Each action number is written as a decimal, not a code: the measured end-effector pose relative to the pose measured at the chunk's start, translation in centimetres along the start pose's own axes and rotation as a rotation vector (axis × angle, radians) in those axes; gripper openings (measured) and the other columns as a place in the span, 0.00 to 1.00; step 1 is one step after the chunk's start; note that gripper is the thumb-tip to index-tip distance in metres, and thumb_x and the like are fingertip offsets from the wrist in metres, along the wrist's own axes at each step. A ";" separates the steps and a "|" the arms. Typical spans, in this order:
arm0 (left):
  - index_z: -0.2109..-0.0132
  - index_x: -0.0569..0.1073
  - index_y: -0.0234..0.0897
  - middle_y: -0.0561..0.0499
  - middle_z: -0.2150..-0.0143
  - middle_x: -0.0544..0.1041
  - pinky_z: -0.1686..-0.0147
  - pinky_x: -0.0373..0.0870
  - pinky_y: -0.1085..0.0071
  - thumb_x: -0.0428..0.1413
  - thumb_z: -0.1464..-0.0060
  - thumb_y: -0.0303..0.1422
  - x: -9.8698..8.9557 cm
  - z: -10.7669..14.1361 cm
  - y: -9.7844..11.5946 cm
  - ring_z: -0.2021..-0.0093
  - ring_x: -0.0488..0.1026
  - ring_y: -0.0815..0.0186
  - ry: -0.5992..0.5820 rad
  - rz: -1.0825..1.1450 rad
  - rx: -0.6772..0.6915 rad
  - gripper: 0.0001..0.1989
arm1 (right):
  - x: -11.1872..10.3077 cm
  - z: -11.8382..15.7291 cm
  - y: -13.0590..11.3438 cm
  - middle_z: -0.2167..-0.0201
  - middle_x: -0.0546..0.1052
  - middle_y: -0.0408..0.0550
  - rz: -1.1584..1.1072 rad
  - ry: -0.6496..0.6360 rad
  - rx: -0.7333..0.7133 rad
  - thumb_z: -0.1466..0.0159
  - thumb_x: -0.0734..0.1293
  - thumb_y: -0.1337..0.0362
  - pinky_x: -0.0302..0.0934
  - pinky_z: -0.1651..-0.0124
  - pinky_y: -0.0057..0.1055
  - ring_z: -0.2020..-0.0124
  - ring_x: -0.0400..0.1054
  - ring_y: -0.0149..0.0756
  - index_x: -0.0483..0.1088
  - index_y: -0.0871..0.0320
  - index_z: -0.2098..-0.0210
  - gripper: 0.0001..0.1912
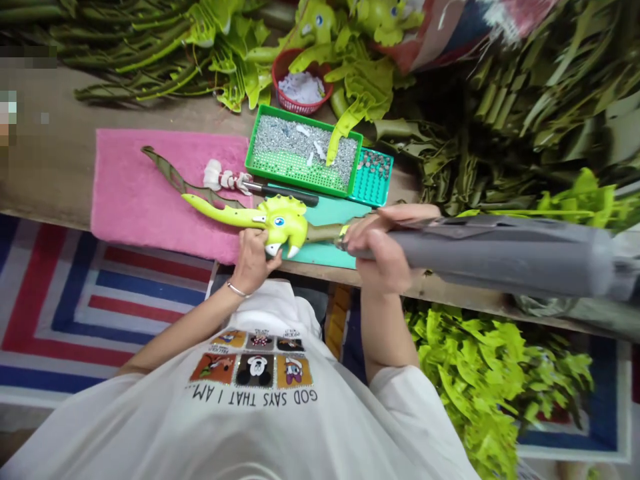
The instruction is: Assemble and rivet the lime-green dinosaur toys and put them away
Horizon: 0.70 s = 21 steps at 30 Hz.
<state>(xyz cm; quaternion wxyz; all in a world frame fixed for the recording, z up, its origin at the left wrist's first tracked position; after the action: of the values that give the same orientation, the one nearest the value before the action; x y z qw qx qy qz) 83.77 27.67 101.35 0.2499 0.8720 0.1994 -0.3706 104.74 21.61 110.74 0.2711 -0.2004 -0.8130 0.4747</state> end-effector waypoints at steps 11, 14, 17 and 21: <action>0.40 0.58 0.37 0.42 0.51 0.67 0.54 0.70 0.56 0.57 0.41 0.33 -2.7 0.9 -3.6 0.53 0.67 0.56 -0.085 0.070 0.008 0.25 | -0.8 0.3 2.7 0.86 0.66 0.33 -0.053 0.104 -0.108 0.45 0.73 0.54 0.57 0.81 0.33 0.87 0.58 0.31 0.70 0.49 0.67 0.11; 0.39 0.57 0.37 0.42 0.52 0.66 0.54 0.70 0.56 0.57 0.41 0.33 -2.7 0.8 -3.4 0.53 0.66 0.56 -0.084 0.055 0.015 0.26 | -0.7 0.8 4.2 0.86 0.67 0.33 -0.074 0.098 -0.034 0.46 0.75 0.53 0.59 0.80 0.32 0.86 0.60 0.30 0.68 0.51 0.68 0.14; 0.39 0.56 0.38 0.42 0.52 0.66 0.55 0.69 0.57 0.57 0.41 0.32 -2.4 0.9 -3.5 0.54 0.66 0.56 -0.094 0.048 0.019 0.27 | -1.0 1.1 5.0 0.86 0.67 0.33 -0.075 0.098 -0.007 0.46 0.74 0.54 0.60 0.80 0.31 0.86 0.61 0.30 0.68 0.51 0.68 0.14; 0.37 0.55 0.39 0.42 0.53 0.66 0.55 0.69 0.58 0.57 0.41 0.31 -2.4 0.9 -3.4 0.55 0.66 0.57 -0.098 0.023 0.033 0.28 | -0.6 1.5 5.2 0.85 0.69 0.33 -0.129 0.018 -0.040 0.45 0.75 0.59 0.60 0.80 0.31 0.86 0.62 0.30 0.67 0.51 0.67 0.12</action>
<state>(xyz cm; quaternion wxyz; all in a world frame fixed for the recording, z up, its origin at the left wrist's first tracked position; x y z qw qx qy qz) 79.90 29.41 101.66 0.2492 0.8591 0.1710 -0.4132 104.59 22.75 105.38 0.3042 -0.1573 -0.8311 0.4382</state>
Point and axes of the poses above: each hand's wrist, its own z-axis away from the middle knuckle, its own x-axis out of the palm, y = z × x, the point moved 10 cm from there along -z, towards the middle knuckle
